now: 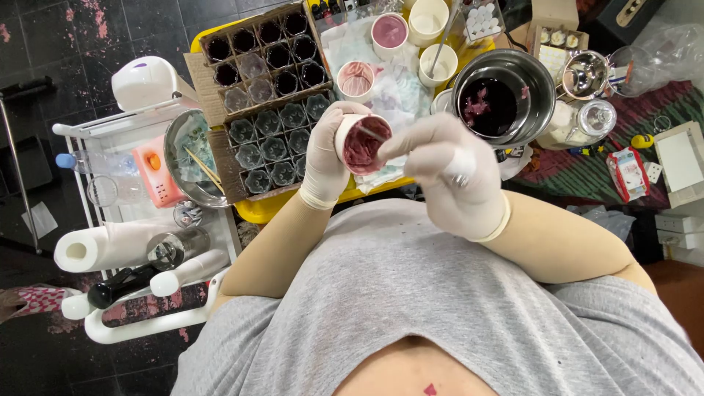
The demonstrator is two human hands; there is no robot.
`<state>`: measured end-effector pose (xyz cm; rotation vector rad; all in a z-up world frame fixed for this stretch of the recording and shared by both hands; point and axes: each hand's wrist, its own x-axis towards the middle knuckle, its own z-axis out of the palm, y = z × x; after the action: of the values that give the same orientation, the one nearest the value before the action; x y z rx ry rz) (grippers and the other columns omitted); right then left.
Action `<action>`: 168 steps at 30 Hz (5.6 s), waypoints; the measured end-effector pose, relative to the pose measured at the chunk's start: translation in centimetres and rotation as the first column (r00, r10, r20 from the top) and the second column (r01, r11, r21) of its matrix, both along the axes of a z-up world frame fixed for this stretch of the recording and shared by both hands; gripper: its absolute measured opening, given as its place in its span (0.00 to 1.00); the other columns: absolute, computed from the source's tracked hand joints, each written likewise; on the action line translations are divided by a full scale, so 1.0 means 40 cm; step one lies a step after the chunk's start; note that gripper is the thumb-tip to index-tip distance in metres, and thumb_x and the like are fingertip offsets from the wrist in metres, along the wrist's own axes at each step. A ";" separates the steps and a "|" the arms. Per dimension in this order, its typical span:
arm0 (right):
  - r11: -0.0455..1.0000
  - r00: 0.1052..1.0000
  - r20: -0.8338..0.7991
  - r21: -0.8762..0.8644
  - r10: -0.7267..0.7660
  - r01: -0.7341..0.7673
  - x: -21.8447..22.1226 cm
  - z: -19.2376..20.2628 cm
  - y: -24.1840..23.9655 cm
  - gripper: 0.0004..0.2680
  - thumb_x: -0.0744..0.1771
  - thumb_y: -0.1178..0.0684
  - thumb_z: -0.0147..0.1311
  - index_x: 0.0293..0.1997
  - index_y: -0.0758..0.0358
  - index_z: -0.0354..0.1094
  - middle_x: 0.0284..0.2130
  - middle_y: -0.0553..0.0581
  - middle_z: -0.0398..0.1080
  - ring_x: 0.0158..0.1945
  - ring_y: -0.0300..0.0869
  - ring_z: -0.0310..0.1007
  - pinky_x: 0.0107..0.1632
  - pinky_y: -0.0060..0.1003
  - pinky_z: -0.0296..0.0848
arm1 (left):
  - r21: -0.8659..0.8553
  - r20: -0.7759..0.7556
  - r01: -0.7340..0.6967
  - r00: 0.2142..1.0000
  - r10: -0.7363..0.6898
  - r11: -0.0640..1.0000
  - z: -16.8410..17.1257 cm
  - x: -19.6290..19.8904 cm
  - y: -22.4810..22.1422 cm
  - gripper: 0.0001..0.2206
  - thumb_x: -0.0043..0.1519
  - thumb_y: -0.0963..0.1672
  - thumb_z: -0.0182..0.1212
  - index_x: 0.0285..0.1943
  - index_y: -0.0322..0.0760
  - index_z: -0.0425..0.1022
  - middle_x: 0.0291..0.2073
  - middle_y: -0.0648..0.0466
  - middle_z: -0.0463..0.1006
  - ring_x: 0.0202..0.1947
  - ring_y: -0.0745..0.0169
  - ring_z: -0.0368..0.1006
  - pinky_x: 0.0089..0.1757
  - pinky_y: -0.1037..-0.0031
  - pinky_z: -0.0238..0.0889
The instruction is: Mixing melted wax with coloring in a small cup using a metal stir tool.
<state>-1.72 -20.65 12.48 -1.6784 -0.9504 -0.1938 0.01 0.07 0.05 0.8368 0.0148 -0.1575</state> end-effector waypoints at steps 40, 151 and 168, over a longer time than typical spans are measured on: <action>0.953 0.923 0.290 -0.240 0.252 -0.185 0.074 -0.001 -0.071 0.11 0.60 0.66 0.59 0.39 0.60 0.62 0.38 0.56 0.73 0.41 0.53 0.76 0.42 0.46 0.77 | 0.126 -0.015 0.201 0.979 -0.201 0.971 0.019 0.014 0.013 0.15 0.71 0.45 0.45 0.46 0.29 0.76 0.42 0.50 0.78 0.46 0.64 0.73 0.51 0.73 0.67; 0.946 0.841 -0.541 0.270 -0.008 0.182 0.165 -0.280 -0.538 0.03 0.75 0.61 0.43 0.49 0.65 0.64 0.47 0.62 0.73 0.49 0.43 0.75 0.59 0.36 0.75 | 0.918 0.300 -0.262 0.950 -0.088 0.299 0.063 0.219 -0.421 0.11 0.72 0.47 0.49 0.56 0.38 0.72 0.48 0.45 0.76 0.51 0.45 0.74 0.53 0.64 0.66; 0.964 0.932 -0.279 -0.196 -0.232 0.181 0.165 -0.226 -0.525 0.03 0.70 0.63 0.56 0.46 0.65 0.73 0.44 0.56 0.75 0.47 0.38 0.77 0.51 0.31 0.75 | 0.928 0.233 -0.208 0.971 -0.045 0.309 0.059 0.218 -0.427 0.11 0.71 0.48 0.52 0.53 0.38 0.71 0.46 0.44 0.77 0.46 0.45 0.73 0.50 0.63 0.66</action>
<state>4.89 -41.64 3.44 -1.8997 -0.5735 0.0037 8.75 -17.01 2.42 2.0988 -0.0663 0.0805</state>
